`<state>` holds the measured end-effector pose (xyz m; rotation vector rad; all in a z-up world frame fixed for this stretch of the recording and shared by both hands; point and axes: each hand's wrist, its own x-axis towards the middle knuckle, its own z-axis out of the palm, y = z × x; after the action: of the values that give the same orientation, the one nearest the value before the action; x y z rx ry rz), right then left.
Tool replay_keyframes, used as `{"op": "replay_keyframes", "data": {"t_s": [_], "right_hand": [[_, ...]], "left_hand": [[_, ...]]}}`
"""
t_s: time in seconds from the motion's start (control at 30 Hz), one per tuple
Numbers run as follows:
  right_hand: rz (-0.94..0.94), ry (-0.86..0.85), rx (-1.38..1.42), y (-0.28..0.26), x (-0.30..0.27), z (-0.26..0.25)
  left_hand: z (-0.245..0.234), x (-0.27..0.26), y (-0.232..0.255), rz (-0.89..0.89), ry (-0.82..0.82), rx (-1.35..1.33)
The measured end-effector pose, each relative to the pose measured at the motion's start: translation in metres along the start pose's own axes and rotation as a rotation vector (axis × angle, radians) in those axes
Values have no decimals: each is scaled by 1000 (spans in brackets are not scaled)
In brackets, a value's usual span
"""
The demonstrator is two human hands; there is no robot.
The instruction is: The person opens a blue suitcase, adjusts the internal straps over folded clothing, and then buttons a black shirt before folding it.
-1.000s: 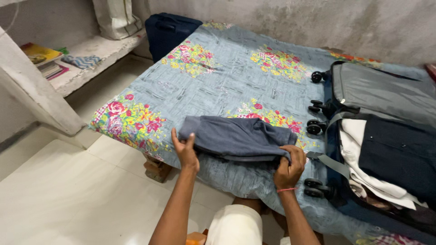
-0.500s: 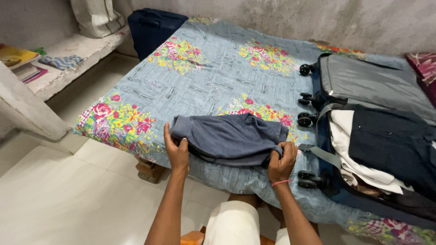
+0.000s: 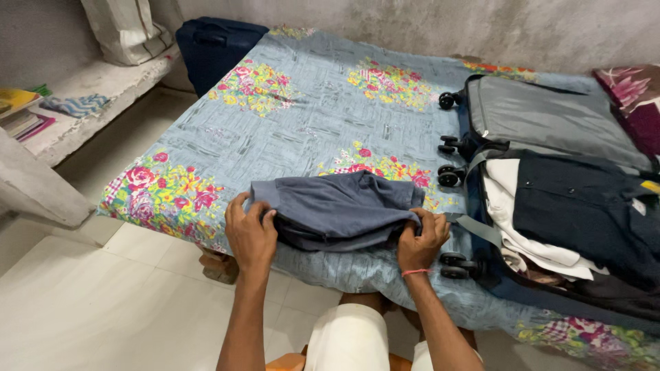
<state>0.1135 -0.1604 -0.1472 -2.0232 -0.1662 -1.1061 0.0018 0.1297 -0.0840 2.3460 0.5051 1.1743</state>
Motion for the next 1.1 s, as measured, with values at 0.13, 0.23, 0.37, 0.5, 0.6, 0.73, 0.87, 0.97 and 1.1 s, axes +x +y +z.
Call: {"op": "replay_keyframes", "data": {"t_s": [0.13,0.23,0.37,0.5,0.6,0.73,0.87,0.97,1.1], "right_hand": [[-16,10,117,-4,2,-3],[114,-23,136,-8,4,-5],[190,-58,243,-13,6,-11],[4,-225,112,-18,36,-29],[-141,-351,-114,-23,75,-39],[-131,-602,-408,-35,142,-29],[-110,-620,-464,-43,199,11],[-28,-431,-23,-36,222,43],[-268,-310,263,-28,207,65]], "left_hand": [[-7,2,11,37,211,-38],[-9,3,12,-95,211,-106],[-8,3,10,-118,246,-138],[-11,18,13,-161,204,-243],[-19,33,20,-330,60,-457],[-12,89,20,-353,-214,-503],[19,158,9,-326,-320,-648],[50,201,4,-329,-196,-704],[81,208,-4,12,-45,-678]]}}
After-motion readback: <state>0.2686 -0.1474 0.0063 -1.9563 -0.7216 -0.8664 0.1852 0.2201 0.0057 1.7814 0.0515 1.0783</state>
